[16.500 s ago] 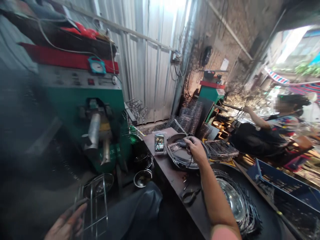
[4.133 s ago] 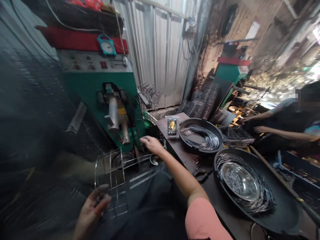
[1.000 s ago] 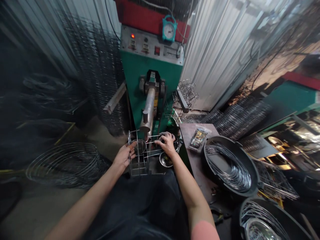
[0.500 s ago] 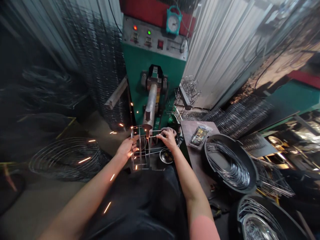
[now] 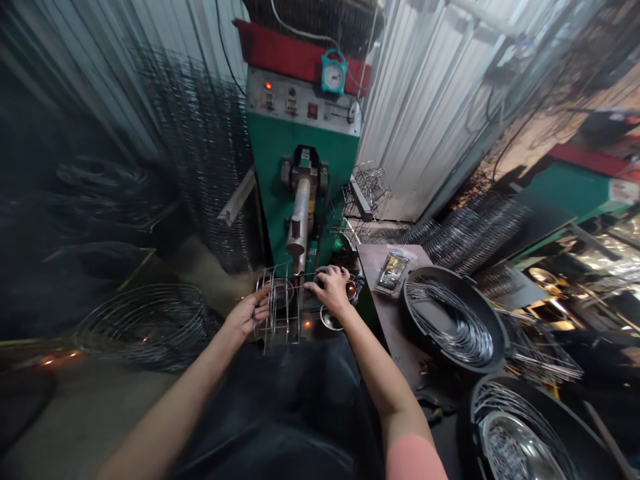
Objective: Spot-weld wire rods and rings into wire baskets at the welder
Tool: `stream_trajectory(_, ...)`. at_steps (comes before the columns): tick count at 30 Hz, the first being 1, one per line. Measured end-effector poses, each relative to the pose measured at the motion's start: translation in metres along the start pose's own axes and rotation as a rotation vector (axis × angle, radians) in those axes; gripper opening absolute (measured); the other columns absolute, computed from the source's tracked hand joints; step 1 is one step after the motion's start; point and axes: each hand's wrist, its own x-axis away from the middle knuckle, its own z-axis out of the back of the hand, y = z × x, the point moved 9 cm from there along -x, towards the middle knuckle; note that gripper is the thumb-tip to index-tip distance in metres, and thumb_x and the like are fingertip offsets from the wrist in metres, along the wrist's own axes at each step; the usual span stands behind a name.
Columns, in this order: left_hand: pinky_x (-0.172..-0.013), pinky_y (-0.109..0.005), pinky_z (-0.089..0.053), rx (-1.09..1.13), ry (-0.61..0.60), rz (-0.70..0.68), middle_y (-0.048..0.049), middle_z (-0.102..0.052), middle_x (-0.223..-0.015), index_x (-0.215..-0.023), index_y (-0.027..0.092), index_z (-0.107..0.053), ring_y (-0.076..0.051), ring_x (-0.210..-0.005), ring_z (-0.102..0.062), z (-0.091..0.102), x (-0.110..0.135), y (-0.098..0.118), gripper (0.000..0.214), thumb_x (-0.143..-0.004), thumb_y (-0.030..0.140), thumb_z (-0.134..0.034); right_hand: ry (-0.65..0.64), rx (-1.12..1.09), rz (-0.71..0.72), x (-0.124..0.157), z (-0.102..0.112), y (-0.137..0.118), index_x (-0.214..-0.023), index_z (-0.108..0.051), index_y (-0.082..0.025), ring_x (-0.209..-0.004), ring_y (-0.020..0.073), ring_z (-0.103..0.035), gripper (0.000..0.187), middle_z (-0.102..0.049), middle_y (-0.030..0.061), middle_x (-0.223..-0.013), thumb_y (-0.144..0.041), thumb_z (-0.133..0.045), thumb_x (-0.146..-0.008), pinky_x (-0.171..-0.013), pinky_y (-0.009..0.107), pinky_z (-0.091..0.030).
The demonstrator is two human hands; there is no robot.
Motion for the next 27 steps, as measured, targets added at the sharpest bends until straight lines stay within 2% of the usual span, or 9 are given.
stream_trajectory(6, -0.026, -0.009, -0.017, 0.072, -0.06, 0.099, 0.0096, -0.027, -0.048, -0.072, 0.013, -0.05, 0.0, -0.03, -0.021, 0.026, 0.052, 0.0, 0.014, -0.084, 0.021, -0.052, 0.002, -0.19, 0.085, 0.024, 0.053, -0.003, -0.103, -0.061, -0.02, -0.098, 0.0203, -0.056, 0.035, -0.063, 0.0084, -0.104, -0.045, -0.059, -0.078, -0.088, 0.036, -0.039)
stream_trajectory(9, -0.025, -0.009, -0.018, 0.113, -0.1, 0.067, 0.0085, -0.031, -0.048, -0.082, 0.012, -0.055, 0.0, -0.029, -0.022, 0.045, 0.076, 0.009, 0.015, -0.088, 0.02, -0.043, -0.082, -0.335, 0.044, 0.038, 0.072, 0.012, -0.093, -0.064, -0.019, -0.083, 0.0182, -0.061, 0.031, -0.067, 0.0055, -0.089, -0.045, -0.06, -0.077, -0.076, 0.03, -0.046)
stream_trajectory(11, -0.029, -0.012, -0.029, 0.084, -0.097, 0.042, 0.0057, -0.042, -0.051, -0.087, 0.012, -0.056, -0.002, -0.031, -0.033, 0.06, 0.084, 0.016, 0.013, -0.086, 0.02, -0.046, -0.146, -0.415, 0.031, 0.046, 0.076, 0.008, -0.083, -0.066, -0.018, -0.073, 0.016, -0.061, 0.028, -0.066, 0.0027, -0.077, -0.045, -0.061, -0.075, -0.068, 0.027, -0.046)
stream_trajectory(14, -0.052, -0.024, -0.05, -0.171, 0.046, -0.008, -0.0048, -0.062, -0.073, -0.102, 0.012, -0.056, -0.012, -0.055, -0.059, 0.087, 0.087, 0.027, 0.025, -0.078, 0.021, -0.058, -0.102, -0.459, 0.053, 0.05, 0.08, -0.02, -0.076, -0.065, -0.016, -0.067, 0.0137, -0.06, 0.028, -0.065, 0.0017, -0.071, -0.044, -0.064, -0.073, -0.064, 0.024, -0.045)
stream_trajectory(16, -0.071, -0.03, -0.051, -0.463, 0.216, -0.189, -0.0081, -0.064, -0.089, -0.113, 0.015, -0.052, -0.018, -0.079, -0.063, 0.095, 0.093, 0.051, 0.042, -0.074, 0.027, -0.063, -0.048, -0.421, 0.087, 0.046, 0.077, -0.045, -0.075, -0.065, -0.016, -0.066, 0.0125, -0.059, 0.026, -0.065, 0.0019, -0.071, -0.041, -0.066, -0.072, -0.062, 0.022, -0.044)
stream_trajectory(19, -0.09, -0.037, -0.042, -0.927, 0.265, -0.639, -0.008, -0.061, -0.11, -0.129, 0.022, -0.041, -0.022, -0.103, -0.056, 0.049, 0.12, 0.09, 0.064, -0.073, 0.045, -0.061, -0.074, -0.296, 0.15, 0.038, 0.062, -0.083, -0.076, -0.065, -0.015, -0.067, 0.0112, -0.059, 0.021, -0.065, 0.0023, -0.073, -0.035, -0.069, -0.071, -0.062, 0.019, -0.041)
stream_trajectory(22, -0.095, -0.041, -0.038, -1.29, 0.017, -0.996, -0.0071, -0.058, -0.116, -0.131, 0.026, -0.042, -0.025, -0.107, -0.054, -0.034, 0.153, 0.09, 0.068, -0.072, 0.053, -0.059, -0.13, -0.13, 0.157, 0.032, 0.053, -0.103, -0.078, -0.065, -0.016, -0.072, 0.0121, -0.059, 0.021, -0.066, 0.0025, -0.076, -0.034, -0.071, -0.069, -0.062, 0.018, -0.038)
stream_trajectory(24, -0.089, -0.037, -0.043, -1.386, -0.161, -1.116, -0.0053, -0.062, -0.106, -0.124, 0.025, -0.051, -0.022, -0.097, -0.058, -0.076, 0.167, 0.083, 0.055, -0.076, 0.052, -0.054, -0.144, -0.068, 0.138, 0.031, 0.059, -0.108, -0.078, -0.066, -0.016, -0.072, 0.0131, -0.06, 0.022, -0.066, 0.0026, -0.076, -0.034, -0.072, -0.069, -0.06, 0.019, -0.037)
stream_trajectory(27, -0.078, -0.031, -0.047, -1.33, -0.291, -1.121, -0.0032, -0.064, -0.09, -0.112, 0.023, -0.06, -0.018, -0.082, -0.061, -0.107, 0.17, 0.088, 0.043, -0.08, 0.049, -0.048, -0.126, -0.128, 0.14, 0.03, 0.082, -0.107, -0.082, -0.066, -0.015, -0.072, 0.0127, -0.061, 0.022, -0.067, 0.0027, -0.077, -0.033, -0.07, -0.071, -0.061, 0.018, -0.039)
